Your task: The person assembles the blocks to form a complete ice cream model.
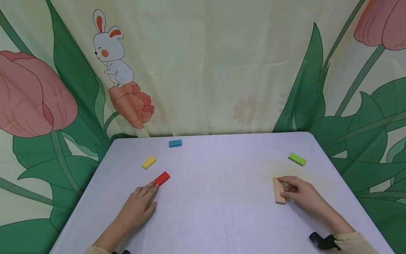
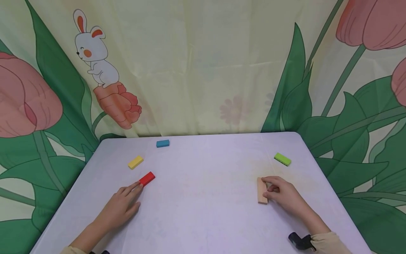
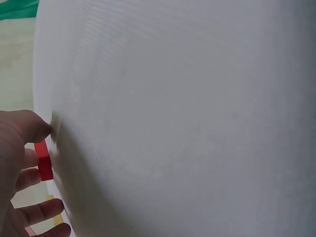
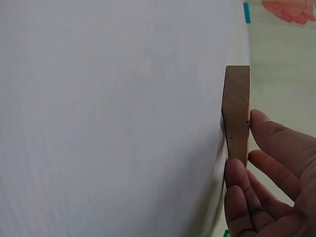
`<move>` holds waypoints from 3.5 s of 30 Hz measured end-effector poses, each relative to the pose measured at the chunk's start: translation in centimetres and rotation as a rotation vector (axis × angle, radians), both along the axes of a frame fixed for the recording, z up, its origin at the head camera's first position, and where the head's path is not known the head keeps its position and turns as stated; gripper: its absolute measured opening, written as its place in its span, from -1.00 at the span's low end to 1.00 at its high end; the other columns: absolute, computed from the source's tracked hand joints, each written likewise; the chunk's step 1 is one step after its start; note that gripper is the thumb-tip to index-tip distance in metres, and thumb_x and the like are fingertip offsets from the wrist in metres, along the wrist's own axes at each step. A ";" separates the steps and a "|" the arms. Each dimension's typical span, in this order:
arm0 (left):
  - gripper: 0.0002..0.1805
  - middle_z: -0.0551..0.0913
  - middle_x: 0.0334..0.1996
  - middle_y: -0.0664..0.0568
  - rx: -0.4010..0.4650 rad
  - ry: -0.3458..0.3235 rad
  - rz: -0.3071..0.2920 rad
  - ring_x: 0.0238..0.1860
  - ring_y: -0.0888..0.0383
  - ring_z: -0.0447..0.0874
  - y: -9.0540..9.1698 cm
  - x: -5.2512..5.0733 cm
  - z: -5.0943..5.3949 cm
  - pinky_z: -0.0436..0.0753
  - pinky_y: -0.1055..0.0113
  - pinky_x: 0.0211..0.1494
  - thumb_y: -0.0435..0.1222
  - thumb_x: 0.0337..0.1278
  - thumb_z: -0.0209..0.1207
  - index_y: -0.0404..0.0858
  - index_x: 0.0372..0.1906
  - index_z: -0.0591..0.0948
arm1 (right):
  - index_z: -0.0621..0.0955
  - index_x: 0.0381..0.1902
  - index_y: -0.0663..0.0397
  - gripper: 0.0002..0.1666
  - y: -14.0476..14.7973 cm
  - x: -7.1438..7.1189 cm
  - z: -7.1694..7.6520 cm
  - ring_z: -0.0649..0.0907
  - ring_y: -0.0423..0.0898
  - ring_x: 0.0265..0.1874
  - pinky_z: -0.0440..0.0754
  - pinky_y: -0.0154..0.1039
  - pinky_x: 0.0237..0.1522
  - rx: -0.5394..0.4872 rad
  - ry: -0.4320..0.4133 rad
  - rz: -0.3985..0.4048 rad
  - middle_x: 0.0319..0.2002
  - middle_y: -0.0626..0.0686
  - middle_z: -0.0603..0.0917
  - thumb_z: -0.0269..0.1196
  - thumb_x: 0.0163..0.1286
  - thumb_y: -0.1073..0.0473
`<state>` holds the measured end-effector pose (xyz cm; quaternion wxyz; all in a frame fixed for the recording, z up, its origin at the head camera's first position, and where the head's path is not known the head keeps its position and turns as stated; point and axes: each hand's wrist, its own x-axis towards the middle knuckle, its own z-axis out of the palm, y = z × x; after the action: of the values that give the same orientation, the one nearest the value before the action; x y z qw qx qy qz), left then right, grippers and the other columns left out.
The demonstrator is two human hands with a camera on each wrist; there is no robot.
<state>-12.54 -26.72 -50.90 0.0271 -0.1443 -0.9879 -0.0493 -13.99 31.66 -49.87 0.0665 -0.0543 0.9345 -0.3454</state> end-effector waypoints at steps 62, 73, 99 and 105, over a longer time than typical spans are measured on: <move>-0.34 0.43 0.51 0.00 0.062 -0.068 -0.031 0.33 -0.13 0.50 4.3 -3.3 -0.3 0.61 -0.13 0.32 -0.41 0.22 0.23 -0.12 0.46 0.51 | 0.64 0.21 -0.30 -0.39 -13.5 -0.4 -0.5 0.52 -0.22 -0.10 0.40 -0.08 0.01 -0.012 0.025 0.170 0.16 -0.26 0.65 0.55 0.19 -0.07; -0.37 0.43 0.51 0.00 0.076 -0.061 -0.065 0.34 -0.12 0.49 5.9 -4.3 -0.2 0.60 -0.08 0.34 -0.41 0.28 0.19 -0.11 0.47 0.50 | 0.65 0.19 -0.25 -0.40 -14.6 -0.3 -0.5 0.50 -0.23 -0.17 0.33 -0.11 -0.02 -0.008 0.090 0.220 0.04 -0.27 0.67 0.55 0.19 -0.06; -0.41 0.47 0.48 -0.01 0.076 -0.059 -0.166 0.37 -0.14 0.49 10.4 -6.2 0.4 0.54 -0.12 0.41 -0.38 0.29 0.24 -0.13 0.44 0.53 | 0.65 0.20 -0.26 -0.39 -16.2 -0.2 -0.4 0.50 -0.24 -0.18 0.33 -0.02 0.05 -0.012 0.078 0.224 0.08 -0.29 0.67 0.55 0.18 -0.07; -0.40 0.46 0.49 0.00 0.092 -0.066 -0.191 0.38 -0.13 0.47 11.3 -6.4 0.3 0.52 -0.11 0.43 -0.40 0.31 0.19 -0.12 0.45 0.52 | 0.65 0.19 -0.25 -0.39 -16.3 -0.1 -0.4 0.49 -0.23 -0.19 0.33 0.00 0.06 -0.011 0.075 0.219 0.05 -0.29 0.67 0.56 0.18 -0.05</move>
<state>-18.94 -15.41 -50.62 -0.0038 -0.2345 -0.9668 -0.1016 -14.09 15.35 -50.25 0.0687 -0.1692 0.9230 -0.3388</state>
